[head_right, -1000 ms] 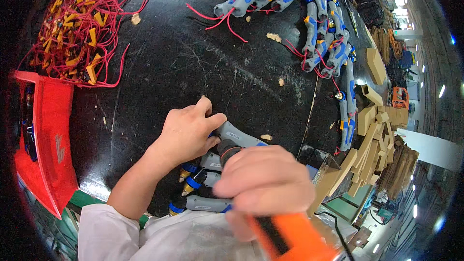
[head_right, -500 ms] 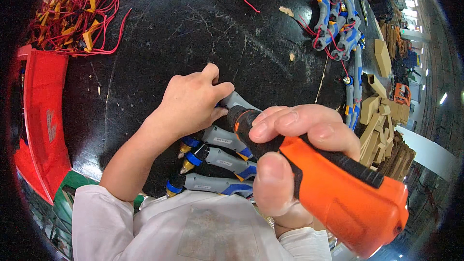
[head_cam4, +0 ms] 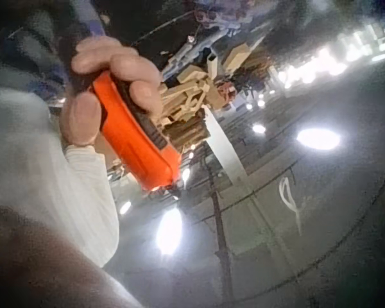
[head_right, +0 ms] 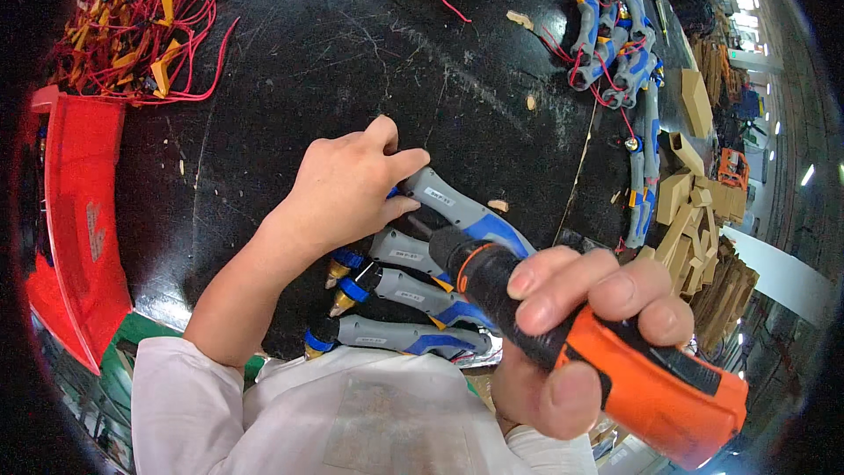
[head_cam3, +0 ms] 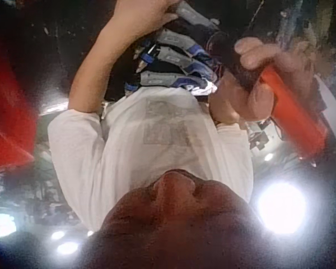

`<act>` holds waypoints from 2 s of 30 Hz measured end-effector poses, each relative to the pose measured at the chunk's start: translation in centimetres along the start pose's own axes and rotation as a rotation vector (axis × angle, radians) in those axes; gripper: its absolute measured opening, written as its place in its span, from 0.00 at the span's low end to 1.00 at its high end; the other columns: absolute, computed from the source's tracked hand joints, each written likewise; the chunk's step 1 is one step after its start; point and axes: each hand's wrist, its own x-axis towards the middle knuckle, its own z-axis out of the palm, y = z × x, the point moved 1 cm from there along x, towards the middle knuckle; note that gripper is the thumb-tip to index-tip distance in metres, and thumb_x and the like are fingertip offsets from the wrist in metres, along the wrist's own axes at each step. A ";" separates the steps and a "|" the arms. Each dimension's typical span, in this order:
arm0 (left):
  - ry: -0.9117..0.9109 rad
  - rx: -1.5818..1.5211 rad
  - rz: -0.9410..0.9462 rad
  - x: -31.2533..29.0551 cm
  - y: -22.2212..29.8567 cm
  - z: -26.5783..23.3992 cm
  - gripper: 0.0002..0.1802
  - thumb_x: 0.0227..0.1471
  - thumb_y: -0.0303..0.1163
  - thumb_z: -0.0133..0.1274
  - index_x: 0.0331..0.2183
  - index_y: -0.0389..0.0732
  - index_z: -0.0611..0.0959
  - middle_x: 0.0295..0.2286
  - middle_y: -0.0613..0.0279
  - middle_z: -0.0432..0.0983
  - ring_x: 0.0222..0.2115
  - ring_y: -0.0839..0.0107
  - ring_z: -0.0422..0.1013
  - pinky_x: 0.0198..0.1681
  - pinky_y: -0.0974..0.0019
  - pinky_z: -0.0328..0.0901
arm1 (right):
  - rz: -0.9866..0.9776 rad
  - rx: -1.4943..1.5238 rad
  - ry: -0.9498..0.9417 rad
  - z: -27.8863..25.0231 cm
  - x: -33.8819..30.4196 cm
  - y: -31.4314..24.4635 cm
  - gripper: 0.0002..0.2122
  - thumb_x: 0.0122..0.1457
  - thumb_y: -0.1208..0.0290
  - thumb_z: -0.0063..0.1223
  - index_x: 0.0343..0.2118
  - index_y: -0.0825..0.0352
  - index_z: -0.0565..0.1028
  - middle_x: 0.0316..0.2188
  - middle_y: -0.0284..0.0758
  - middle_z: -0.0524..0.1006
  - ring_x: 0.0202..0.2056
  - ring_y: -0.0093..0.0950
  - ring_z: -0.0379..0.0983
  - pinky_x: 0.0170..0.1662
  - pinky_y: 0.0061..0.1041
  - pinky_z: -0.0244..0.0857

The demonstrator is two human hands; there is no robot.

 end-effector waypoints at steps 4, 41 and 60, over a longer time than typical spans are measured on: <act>0.141 -0.031 -0.073 -1.7 1.0 -1.7 0.24 0.39 0.40 0.72 0.40 0.47 0.83 0.38 0.58 0.74 0.34 0.59 0.77 0.33 0.58 0.72 | 0.060 0.028 -0.045 -0.1 -0.6 0.0 0.26 0.56 0.69 0.61 0.58 0.64 0.67 0.47 0.37 0.69 0.33 0.28 0.72 0.38 0.35 0.70; 0.337 0.061 -0.081 -10.6 0.5 2.0 0.24 0.41 0.44 0.67 0.39 0.41 0.84 0.17 0.67 0.68 0.16 0.68 0.68 0.18 0.65 0.59 | 0.174 0.202 -0.103 -0.8 -0.5 -0.6 0.22 0.55 0.77 0.67 0.49 0.64 0.66 0.44 0.43 0.73 0.33 0.34 0.78 0.40 0.39 0.74; 0.330 0.020 -0.081 -11.0 0.3 2.2 0.26 0.44 0.46 0.64 0.42 0.39 0.83 0.18 0.68 0.72 0.19 0.68 0.72 0.21 0.64 0.64 | -0.030 0.212 -0.671 2.2 -0.5 0.9 0.19 0.51 0.70 0.72 0.39 0.65 0.70 0.28 0.38 0.80 0.28 0.33 0.82 0.32 0.34 0.79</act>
